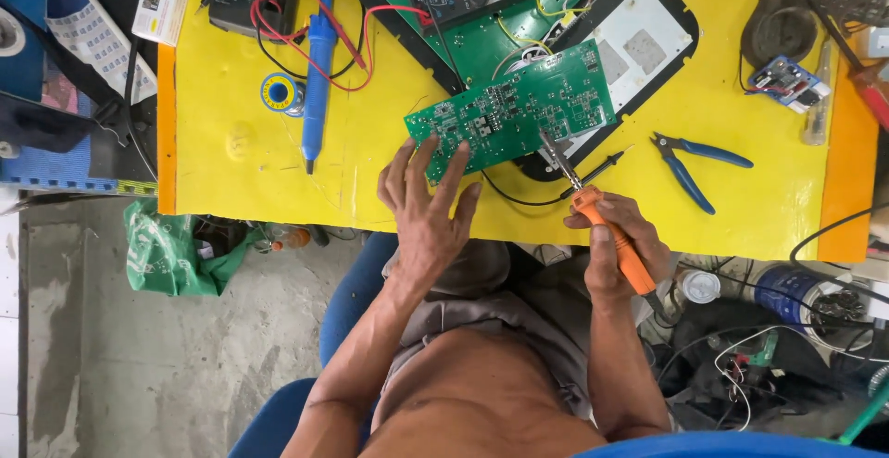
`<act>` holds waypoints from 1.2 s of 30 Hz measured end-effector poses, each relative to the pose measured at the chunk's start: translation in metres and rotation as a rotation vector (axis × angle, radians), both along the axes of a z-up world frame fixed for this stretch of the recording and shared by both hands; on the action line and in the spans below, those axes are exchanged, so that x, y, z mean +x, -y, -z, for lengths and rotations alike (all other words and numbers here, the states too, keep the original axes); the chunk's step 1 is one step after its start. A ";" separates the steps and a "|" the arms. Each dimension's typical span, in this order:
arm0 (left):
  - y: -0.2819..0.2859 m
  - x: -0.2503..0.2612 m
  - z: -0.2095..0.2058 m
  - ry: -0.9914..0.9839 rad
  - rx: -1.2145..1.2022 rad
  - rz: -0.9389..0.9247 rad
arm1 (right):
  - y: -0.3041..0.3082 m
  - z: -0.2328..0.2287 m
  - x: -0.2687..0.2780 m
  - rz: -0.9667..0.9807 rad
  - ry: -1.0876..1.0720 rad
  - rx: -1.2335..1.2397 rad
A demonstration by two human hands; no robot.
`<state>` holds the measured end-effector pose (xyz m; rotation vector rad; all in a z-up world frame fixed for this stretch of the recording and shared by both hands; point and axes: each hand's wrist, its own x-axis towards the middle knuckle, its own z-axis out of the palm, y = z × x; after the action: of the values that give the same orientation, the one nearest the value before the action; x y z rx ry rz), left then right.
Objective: The person uses a soldering iron to work on a green circuit board placed on a yellow table. They then use a multimeter to test the board and flip it over to inspect the other side.
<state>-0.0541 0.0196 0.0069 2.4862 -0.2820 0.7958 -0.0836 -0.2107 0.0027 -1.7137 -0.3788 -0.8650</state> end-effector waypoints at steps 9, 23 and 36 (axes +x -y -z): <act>0.027 0.018 -0.005 -0.006 0.071 -0.020 | 0.032 0.008 -0.001 0.046 0.007 0.160; -0.006 -0.005 -0.010 -0.156 0.031 -0.109 | 0.146 -0.050 0.075 0.422 0.143 -0.025; -0.038 -0.025 -0.001 -0.142 -0.024 -0.203 | 0.169 -0.022 0.124 0.203 0.003 -0.017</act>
<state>-0.0789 0.0578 0.0077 2.5611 0.0299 0.6923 0.0401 -0.3802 0.0243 -1.7880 -0.2165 -1.0136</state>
